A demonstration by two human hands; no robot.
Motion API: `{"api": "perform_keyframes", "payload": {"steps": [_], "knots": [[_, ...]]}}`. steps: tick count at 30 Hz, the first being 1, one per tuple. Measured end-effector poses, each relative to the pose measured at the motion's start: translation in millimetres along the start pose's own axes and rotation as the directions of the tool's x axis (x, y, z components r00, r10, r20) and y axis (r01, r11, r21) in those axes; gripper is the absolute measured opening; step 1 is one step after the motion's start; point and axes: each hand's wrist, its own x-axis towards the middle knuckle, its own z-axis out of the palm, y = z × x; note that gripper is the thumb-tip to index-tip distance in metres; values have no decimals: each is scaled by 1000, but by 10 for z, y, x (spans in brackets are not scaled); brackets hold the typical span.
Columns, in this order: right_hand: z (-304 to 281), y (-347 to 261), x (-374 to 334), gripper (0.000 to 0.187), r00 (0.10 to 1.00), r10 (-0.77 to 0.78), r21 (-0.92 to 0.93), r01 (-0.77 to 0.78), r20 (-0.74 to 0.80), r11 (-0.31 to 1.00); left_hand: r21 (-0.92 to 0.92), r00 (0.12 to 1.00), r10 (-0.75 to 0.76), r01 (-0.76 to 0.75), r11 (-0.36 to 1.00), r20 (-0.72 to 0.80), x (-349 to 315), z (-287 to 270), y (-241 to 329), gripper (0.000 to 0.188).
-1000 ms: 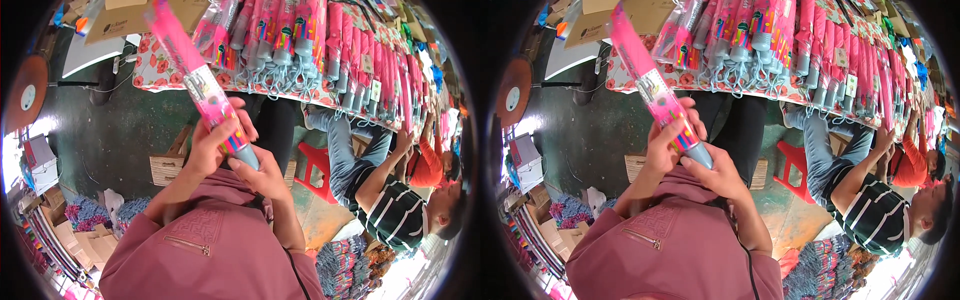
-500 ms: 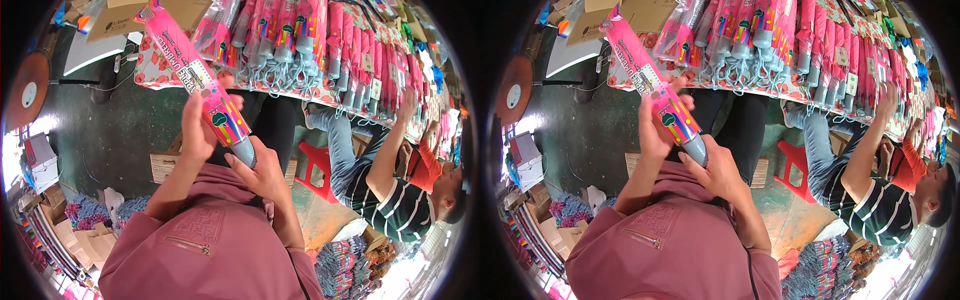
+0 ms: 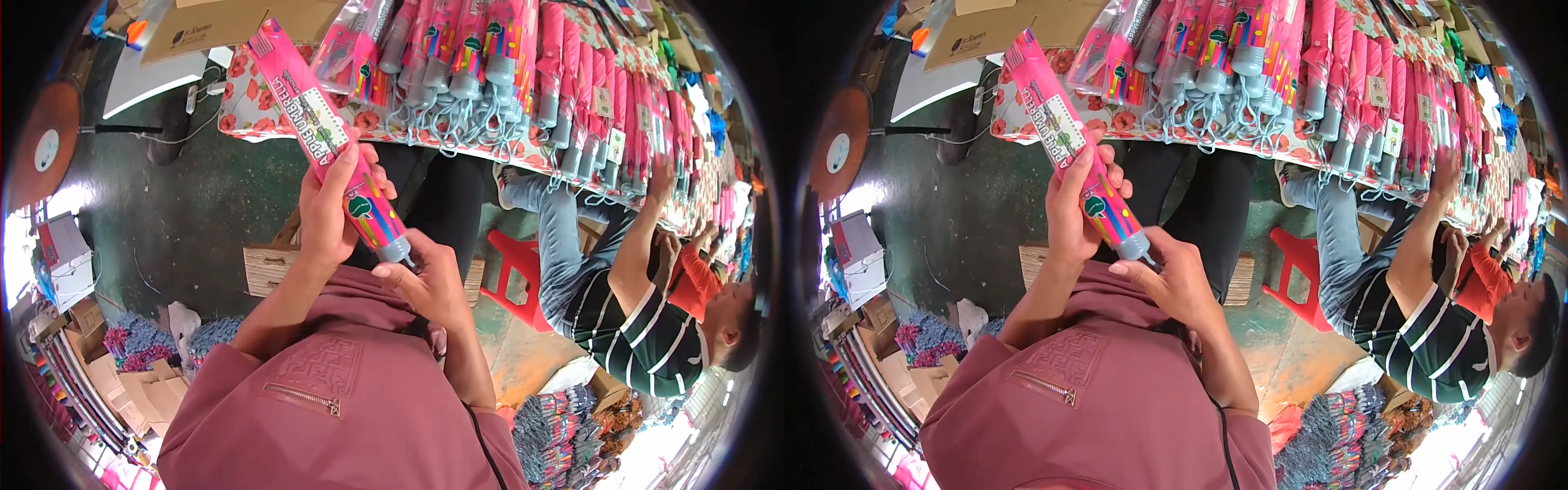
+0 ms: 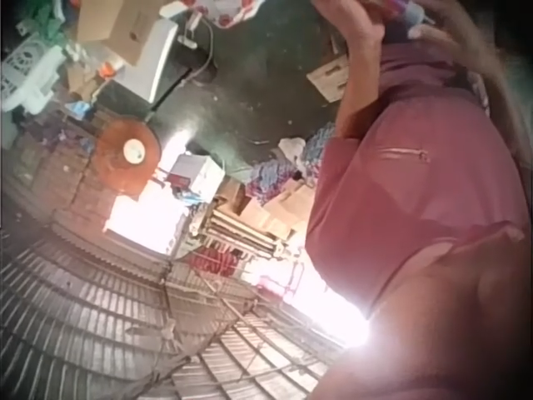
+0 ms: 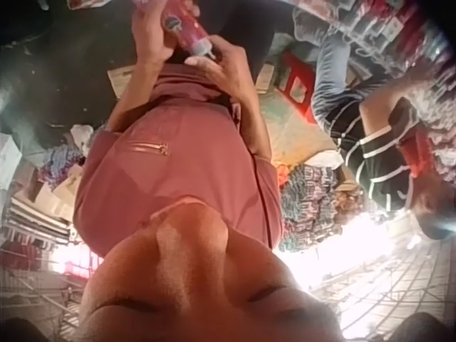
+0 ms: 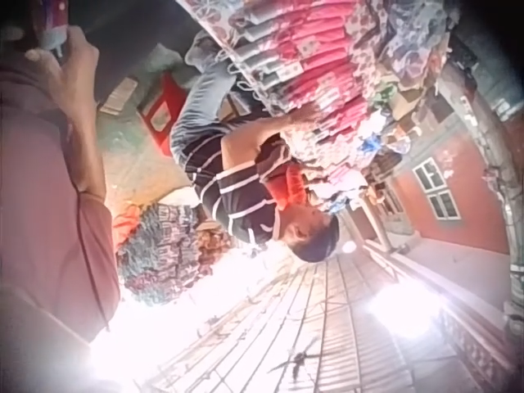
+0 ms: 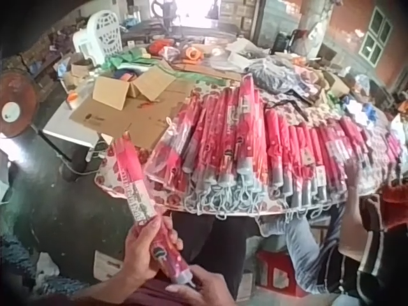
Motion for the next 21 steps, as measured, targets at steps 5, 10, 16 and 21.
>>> {"api": "perform_keyframes", "payload": {"steps": [5,10,16,21], "knots": [[129,-72,2,39,981,-55,95,73,-184,993,69,998,-1,5,998,-59,-78,242,6,35],[188,-91,60,38,966,-148,54,163,-213,985,-77,998,-55,53,996,-24,-52,34,-43,35],[177,-237,250,39,977,-135,6,138,-166,990,202,1000,-4,2,979,10,229,111,128,37],[122,-172,290,42,988,-81,-78,71,-133,994,610,1000,0,-17,793,28,793,207,399,40]]}}
